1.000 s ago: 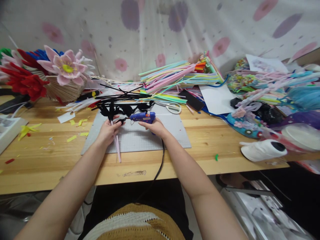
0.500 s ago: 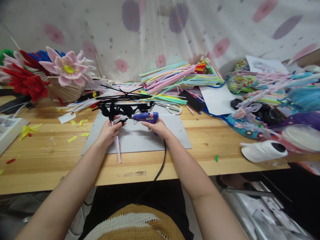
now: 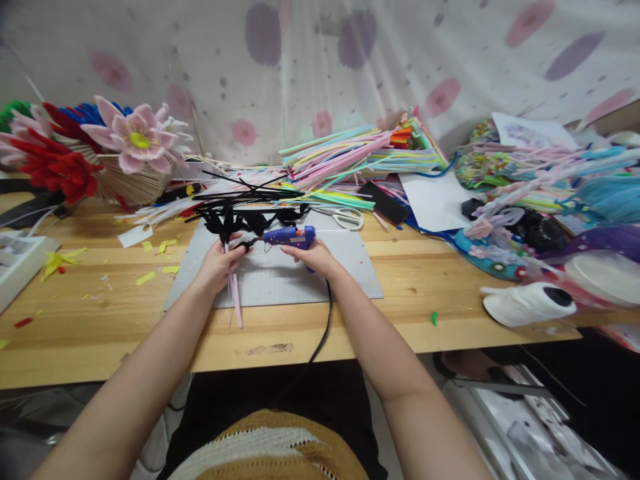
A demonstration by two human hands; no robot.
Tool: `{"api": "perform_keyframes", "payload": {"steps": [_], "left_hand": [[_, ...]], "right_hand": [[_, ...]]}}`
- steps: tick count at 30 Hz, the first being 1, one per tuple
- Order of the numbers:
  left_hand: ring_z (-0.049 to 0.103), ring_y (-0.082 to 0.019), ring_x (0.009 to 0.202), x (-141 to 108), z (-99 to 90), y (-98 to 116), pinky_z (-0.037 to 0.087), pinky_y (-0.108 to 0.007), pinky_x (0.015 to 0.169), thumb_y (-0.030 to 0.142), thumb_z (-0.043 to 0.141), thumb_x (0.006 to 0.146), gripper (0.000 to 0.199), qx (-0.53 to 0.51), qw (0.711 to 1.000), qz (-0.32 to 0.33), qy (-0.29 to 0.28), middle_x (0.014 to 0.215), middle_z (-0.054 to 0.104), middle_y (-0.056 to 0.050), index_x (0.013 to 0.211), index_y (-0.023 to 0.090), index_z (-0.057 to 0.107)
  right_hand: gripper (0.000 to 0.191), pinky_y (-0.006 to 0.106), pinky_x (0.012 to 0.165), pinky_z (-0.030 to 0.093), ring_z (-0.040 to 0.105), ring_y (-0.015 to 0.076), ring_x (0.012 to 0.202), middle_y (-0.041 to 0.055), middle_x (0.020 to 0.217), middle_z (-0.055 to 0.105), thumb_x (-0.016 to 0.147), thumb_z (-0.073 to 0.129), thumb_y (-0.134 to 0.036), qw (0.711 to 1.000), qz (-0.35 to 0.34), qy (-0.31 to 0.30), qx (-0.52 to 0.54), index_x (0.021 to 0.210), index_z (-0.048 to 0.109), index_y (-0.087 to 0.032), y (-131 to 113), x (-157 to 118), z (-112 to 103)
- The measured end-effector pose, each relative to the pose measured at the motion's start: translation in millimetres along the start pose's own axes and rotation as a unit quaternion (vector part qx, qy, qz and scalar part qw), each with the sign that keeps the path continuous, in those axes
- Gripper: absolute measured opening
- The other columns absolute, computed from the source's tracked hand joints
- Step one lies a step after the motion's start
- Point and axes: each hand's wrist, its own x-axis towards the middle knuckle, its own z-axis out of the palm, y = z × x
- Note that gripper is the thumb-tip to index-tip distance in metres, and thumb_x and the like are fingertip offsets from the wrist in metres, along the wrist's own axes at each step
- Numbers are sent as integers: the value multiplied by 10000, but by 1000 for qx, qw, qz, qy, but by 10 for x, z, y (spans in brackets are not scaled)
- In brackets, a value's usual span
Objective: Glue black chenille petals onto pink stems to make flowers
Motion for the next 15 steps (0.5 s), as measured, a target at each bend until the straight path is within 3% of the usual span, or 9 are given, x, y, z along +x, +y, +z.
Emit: {"api": "perform_keyframes", "payload": {"steps": [7,15], "left_hand": [[655,-165,687,-7,6,14,135,-128,308,82,670,575,419,-2,1000,-6,4,719,629,-37,956,149,510],[652,-159,688,-6,-3,5,141,-130,305,89,673,581,427,0,1000,1,0,689,615,-26,970,149,509]], "right_hand": [[368,257,546,373,479,110,539,-1,556,537,590,670,-513,999,5,27,-18,632,562,-164,-9,11,-7],[370,259,539,377,481,114,539,9,563,553,589,670,-519,1000,6,-4,-20,625,564,-167,-7,-12,-15]]}}
